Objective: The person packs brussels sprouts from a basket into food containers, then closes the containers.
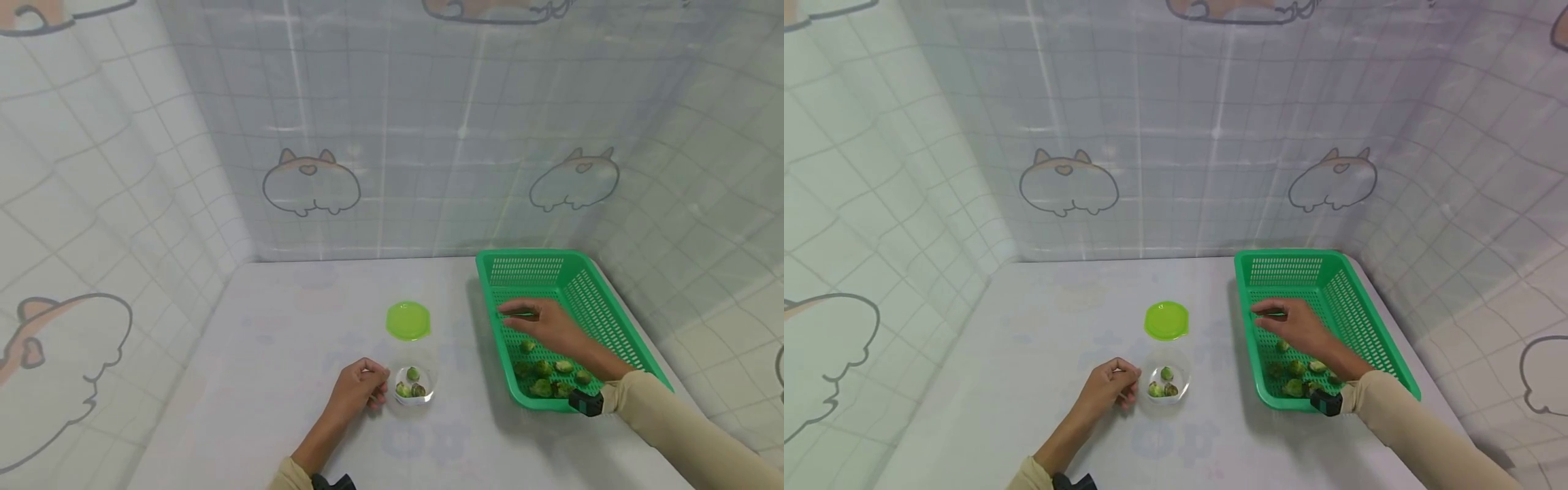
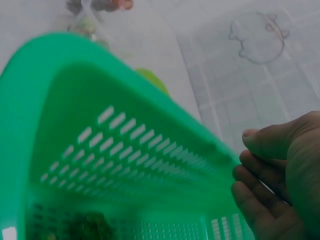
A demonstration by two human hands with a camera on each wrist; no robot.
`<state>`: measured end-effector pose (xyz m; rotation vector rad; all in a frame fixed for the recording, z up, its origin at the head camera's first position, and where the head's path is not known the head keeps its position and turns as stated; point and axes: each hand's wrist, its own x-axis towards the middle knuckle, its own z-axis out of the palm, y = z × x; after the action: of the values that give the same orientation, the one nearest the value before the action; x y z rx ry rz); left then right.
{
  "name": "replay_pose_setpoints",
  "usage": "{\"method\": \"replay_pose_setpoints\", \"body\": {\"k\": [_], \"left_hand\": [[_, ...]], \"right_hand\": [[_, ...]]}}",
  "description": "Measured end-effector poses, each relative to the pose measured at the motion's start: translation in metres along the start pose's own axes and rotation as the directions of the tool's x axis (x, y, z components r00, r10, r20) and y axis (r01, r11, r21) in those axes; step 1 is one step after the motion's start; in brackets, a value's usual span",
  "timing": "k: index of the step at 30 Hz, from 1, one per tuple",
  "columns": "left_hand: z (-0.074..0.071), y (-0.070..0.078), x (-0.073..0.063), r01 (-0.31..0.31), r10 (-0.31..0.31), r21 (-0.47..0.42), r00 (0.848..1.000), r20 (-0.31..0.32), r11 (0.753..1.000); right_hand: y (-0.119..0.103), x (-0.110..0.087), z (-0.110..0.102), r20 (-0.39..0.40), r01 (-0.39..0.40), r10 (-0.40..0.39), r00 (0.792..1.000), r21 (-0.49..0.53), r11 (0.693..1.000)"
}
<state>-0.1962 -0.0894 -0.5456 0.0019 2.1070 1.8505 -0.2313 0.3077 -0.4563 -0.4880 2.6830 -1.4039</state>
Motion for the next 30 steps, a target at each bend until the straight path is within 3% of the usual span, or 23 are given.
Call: {"method": "replay_pose_setpoints", "body": {"k": [8, 15, 18, 27, 30], "left_hand": [[0.001, 0.004, 0.0, 0.007, -0.007, 0.007, 1.0, -0.009, 1.0], [0.002, 0.028, -0.014, 0.012, -0.012, -0.008, 1.0, -0.005, 1.0], [0.003, 0.032, -0.018, 0.001, -0.001, -0.01, 1.0, -0.005, 1.0], [0.002, 0.03, -0.015, -0.003, 0.003, -0.006, 1.0, 0.0, 1.0], [0.002, 0.018, -0.007, -0.003, 0.003, -0.004, 1.0, 0.001, 1.0]], "right_hand": [[0.018, -0.009, -0.015, -0.017, -0.068, 0.067, 0.998, -0.087, 0.994], [0.034, -0.012, -0.019, -0.005, -0.118, 0.119, 0.993, -0.175, 0.977], [0.039, -0.013, -0.019, 0.015, -0.136, 0.141, 0.99, -0.195, 0.971], [0.043, -0.01, -0.021, 0.068, -0.17, 0.188, 0.98, -0.21, 0.963], [0.043, -0.008, -0.022, 0.089, -0.177, 0.202, 0.975, -0.226, 0.958]]}}
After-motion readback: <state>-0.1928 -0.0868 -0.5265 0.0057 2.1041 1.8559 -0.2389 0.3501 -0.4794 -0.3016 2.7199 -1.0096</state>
